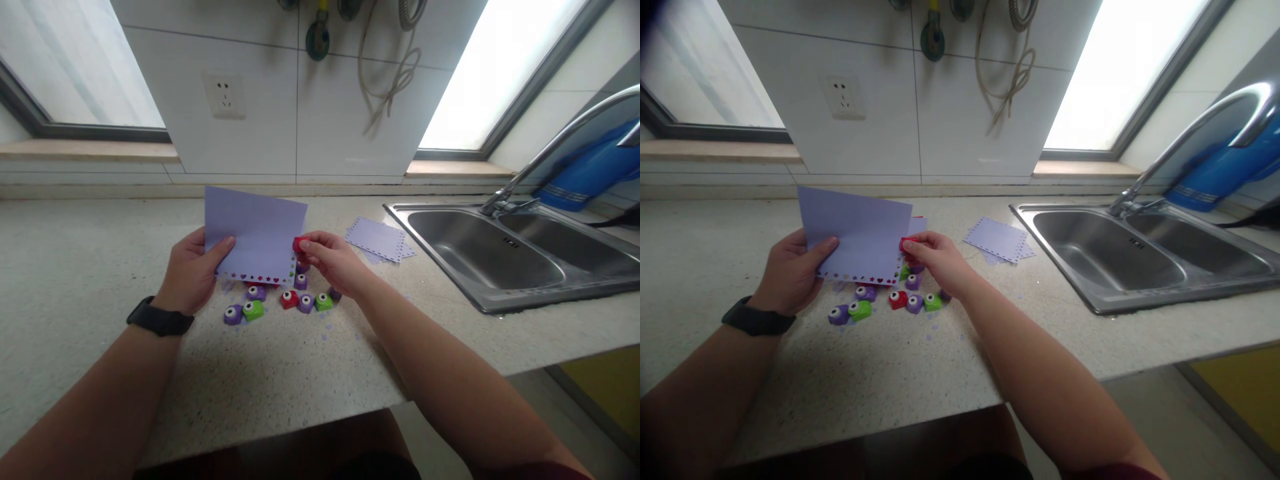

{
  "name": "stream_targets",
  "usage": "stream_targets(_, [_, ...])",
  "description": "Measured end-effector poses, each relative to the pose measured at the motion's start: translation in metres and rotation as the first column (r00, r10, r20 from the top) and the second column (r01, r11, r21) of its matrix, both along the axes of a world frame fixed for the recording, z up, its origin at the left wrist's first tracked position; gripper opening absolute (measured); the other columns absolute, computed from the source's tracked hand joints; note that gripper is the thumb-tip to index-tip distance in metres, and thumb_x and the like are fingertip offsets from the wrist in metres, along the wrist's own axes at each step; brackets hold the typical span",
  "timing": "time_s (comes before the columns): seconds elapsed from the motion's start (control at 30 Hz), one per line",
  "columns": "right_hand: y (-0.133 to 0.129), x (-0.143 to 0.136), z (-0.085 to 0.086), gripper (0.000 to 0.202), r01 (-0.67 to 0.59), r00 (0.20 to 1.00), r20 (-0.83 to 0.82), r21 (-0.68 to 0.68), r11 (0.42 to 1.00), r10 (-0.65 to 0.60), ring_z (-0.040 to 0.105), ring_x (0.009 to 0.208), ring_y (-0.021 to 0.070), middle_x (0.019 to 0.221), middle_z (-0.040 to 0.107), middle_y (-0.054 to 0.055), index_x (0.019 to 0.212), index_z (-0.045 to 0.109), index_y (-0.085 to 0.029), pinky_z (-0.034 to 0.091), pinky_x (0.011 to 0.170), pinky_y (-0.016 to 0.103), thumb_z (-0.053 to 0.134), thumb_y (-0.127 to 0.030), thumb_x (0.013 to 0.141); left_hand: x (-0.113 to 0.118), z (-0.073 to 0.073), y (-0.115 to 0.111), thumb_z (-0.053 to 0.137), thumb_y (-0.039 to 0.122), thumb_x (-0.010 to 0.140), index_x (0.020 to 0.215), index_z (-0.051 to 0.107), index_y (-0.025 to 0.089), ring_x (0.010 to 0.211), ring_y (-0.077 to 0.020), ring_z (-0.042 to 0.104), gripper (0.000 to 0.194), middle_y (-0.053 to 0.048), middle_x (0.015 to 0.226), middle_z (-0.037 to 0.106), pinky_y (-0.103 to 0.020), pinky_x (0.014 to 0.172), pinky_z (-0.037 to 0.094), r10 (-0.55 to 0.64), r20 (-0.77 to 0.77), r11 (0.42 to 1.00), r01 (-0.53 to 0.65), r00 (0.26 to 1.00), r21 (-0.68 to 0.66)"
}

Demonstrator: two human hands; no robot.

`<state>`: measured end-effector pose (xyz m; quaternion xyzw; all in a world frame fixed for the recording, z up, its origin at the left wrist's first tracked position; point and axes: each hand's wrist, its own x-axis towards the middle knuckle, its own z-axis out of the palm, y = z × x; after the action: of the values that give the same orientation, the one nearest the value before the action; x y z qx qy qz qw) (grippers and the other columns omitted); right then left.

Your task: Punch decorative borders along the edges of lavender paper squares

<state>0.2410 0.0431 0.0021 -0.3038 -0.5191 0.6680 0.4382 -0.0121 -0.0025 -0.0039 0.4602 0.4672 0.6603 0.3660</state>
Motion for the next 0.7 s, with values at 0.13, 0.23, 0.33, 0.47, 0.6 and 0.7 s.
stream_targets(0.13, [-0.0003,-0.0002,0.0005,0.031,0.003,1.000,-0.003,0.003,1.000,-0.003,0.065,0.081,0.0149,0.092,0.072,0.004,0.090,0.074,-0.020,0.054,0.078,0.032,0.090,-0.042,0.075,-0.0011,-0.0006,-0.0002,0.091,0.039,0.071,0.103,0.080,0.029,0.084,-0.0271,0.077,0.035,-0.003,0.096,0.082,-0.044,0.081,0.066,-0.004,-0.003,1.000,0.004,1.000,-0.007])
stream_targets(0.23, [-0.0005,-0.0001,0.0008,0.032,0.005,1.000,0.008,0.003,1.000,-0.005,0.065,0.081,0.0149,0.092,0.072,0.004,0.090,0.074,-0.020,0.054,0.078,0.032,0.090,-0.044,0.075,-0.0032,-0.0022,0.0007,0.090,0.039,0.072,0.103,0.080,0.029,0.084,-0.0268,0.077,0.034,-0.002,0.098,0.082,-0.043,0.081,0.066,0.005,-0.026,1.000,-0.005,1.000,0.000])
stream_targets(0.33, [-0.0006,0.0005,0.0008,0.032,0.005,1.000,0.015,0.003,1.000,-0.005,0.065,0.080,0.0147,0.092,0.072,0.004,0.090,0.074,-0.020,0.054,0.078,0.032,0.089,-0.043,0.076,-0.0046,-0.0036,0.0014,0.089,0.039,0.073,0.104,0.080,0.030,0.085,-0.0260,0.077,0.033,-0.002,0.099,0.082,-0.042,0.081,0.066,0.016,-0.040,1.000,-0.016,0.999,0.008])
stream_targets(0.47, [-0.0008,0.0016,0.0017,0.031,0.016,1.000,0.022,0.003,1.000,-0.016,0.065,0.080,0.0153,0.092,0.072,0.004,0.090,0.075,-0.020,0.054,0.078,0.033,0.090,-0.043,0.075,-0.0043,-0.0045,0.0014,0.089,0.039,0.074,0.105,0.081,0.030,0.085,-0.0272,0.076,0.033,-0.003,0.098,0.082,-0.043,0.082,0.065,0.008,-0.035,0.999,-0.006,0.999,0.039])
stream_targets(0.6, [-0.0013,0.0019,0.0029,0.033,0.023,0.999,0.031,0.009,1.000,-0.024,0.065,0.081,0.0163,0.093,0.072,0.005,0.090,0.074,-0.021,0.055,0.079,0.034,0.090,-0.045,0.073,-0.0032,-0.0044,0.0012,0.090,0.039,0.073,0.104,0.081,0.030,0.087,-0.0300,0.077,0.033,-0.004,0.097,0.081,-0.047,0.081,0.065,0.017,-0.027,0.999,-0.016,0.999,0.038])
stream_targets(0.7, [-0.0016,0.0014,0.0032,0.033,0.024,0.999,0.022,0.006,1.000,-0.024,0.064,0.079,0.0156,0.091,0.072,0.004,0.090,0.074,-0.021,0.054,0.078,0.034,0.091,-0.044,0.073,-0.0026,-0.0034,0.0007,0.090,0.038,0.073,0.104,0.081,0.030,0.088,-0.0297,0.077,0.034,-0.004,0.097,0.081,-0.046,0.082,0.065,0.010,-0.018,0.999,-0.009,1.000,0.034])
